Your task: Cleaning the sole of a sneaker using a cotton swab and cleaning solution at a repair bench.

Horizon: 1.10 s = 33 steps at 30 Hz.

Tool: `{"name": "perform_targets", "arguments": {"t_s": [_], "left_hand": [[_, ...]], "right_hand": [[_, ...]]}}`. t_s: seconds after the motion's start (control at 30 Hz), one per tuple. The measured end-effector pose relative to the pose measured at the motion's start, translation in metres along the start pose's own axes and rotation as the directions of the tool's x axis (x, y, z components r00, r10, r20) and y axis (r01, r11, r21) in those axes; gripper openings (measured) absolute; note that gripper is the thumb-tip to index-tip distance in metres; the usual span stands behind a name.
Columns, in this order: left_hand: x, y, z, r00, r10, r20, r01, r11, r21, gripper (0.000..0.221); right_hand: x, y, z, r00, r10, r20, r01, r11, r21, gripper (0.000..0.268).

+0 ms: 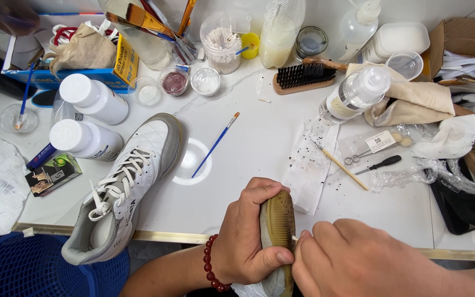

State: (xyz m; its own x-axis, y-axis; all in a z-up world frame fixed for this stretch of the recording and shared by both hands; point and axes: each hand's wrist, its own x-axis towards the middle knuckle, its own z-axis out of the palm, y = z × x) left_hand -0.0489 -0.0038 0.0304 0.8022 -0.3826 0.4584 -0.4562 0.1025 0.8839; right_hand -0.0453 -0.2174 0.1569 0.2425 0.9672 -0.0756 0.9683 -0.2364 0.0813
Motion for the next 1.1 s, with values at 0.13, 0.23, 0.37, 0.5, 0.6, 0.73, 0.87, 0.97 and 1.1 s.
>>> {"name": "perform_targets", "arguments": {"t_s": [0.13, 0.23, 0.37, 0.5, 0.6, 0.73, 0.87, 0.97, 1.1], "left_hand": [[-0.002, -0.002, 0.001, 1.000, -0.011, -0.014, 0.012, 1.000, 0.012, 0.081], [-0.001, 0.000, -0.002, 0.999, -0.049, -0.007, 0.049, 0.999, -0.003, 0.081], [-0.006, -0.004, -0.011, 0.993, -0.118, 0.012, 0.116, 0.954, -0.275, 0.075], [-0.013, -0.007, -0.019, 0.984, -0.173, 0.033, 0.155, 0.760, -0.631, 0.072], [-0.013, -0.012, -0.024, 0.984, -0.163, 0.078, 0.166, 0.654, -0.738, 0.070], [-0.013, -0.012, -0.021, 0.985, -0.167, 0.052, 0.146, 0.617, -0.773, 0.069], [-0.013, -0.014, -0.016, 0.988, -0.142, 0.056, 0.128, 0.572, -0.810, 0.068], [-0.010, -0.013, -0.016, 0.989, -0.130, 0.068, 0.130, 0.563, -0.816, 0.068], [-0.007, -0.016, -0.013, 0.988, -0.143, 0.062, 0.135, 0.585, -0.800, 0.067]], "right_hand": [[-0.005, -0.028, 0.028, 0.996, 0.009, -0.085, -0.028, 0.975, -0.221, 0.012], [0.000, -0.032, 0.026, 0.990, 0.054, -0.131, -0.098, 0.930, -0.354, 0.015], [-0.008, -0.026, 0.023, 0.962, 0.166, -0.219, -0.221, 0.939, -0.262, 0.010], [-0.002, -0.025, 0.032, 0.795, 0.428, -0.429, -0.353, 0.903, 0.245, 0.022], [0.013, -0.025, 0.039, 0.634, 0.601, -0.486, -0.303, 0.771, 0.560, 0.020], [0.014, -0.039, 0.067, 0.483, 0.733, -0.479, -0.244, 0.637, 0.731, 0.021], [0.019, -0.043, 0.070, 0.420, 0.832, -0.363, -0.124, 0.449, 0.885, 0.018], [0.012, -0.041, 0.074, 0.439, 0.858, -0.267, -0.060, 0.324, 0.944, 0.016], [0.002, -0.037, 0.082, 0.478, 0.868, -0.137, -0.021, 0.167, 0.986, 0.013]]}}
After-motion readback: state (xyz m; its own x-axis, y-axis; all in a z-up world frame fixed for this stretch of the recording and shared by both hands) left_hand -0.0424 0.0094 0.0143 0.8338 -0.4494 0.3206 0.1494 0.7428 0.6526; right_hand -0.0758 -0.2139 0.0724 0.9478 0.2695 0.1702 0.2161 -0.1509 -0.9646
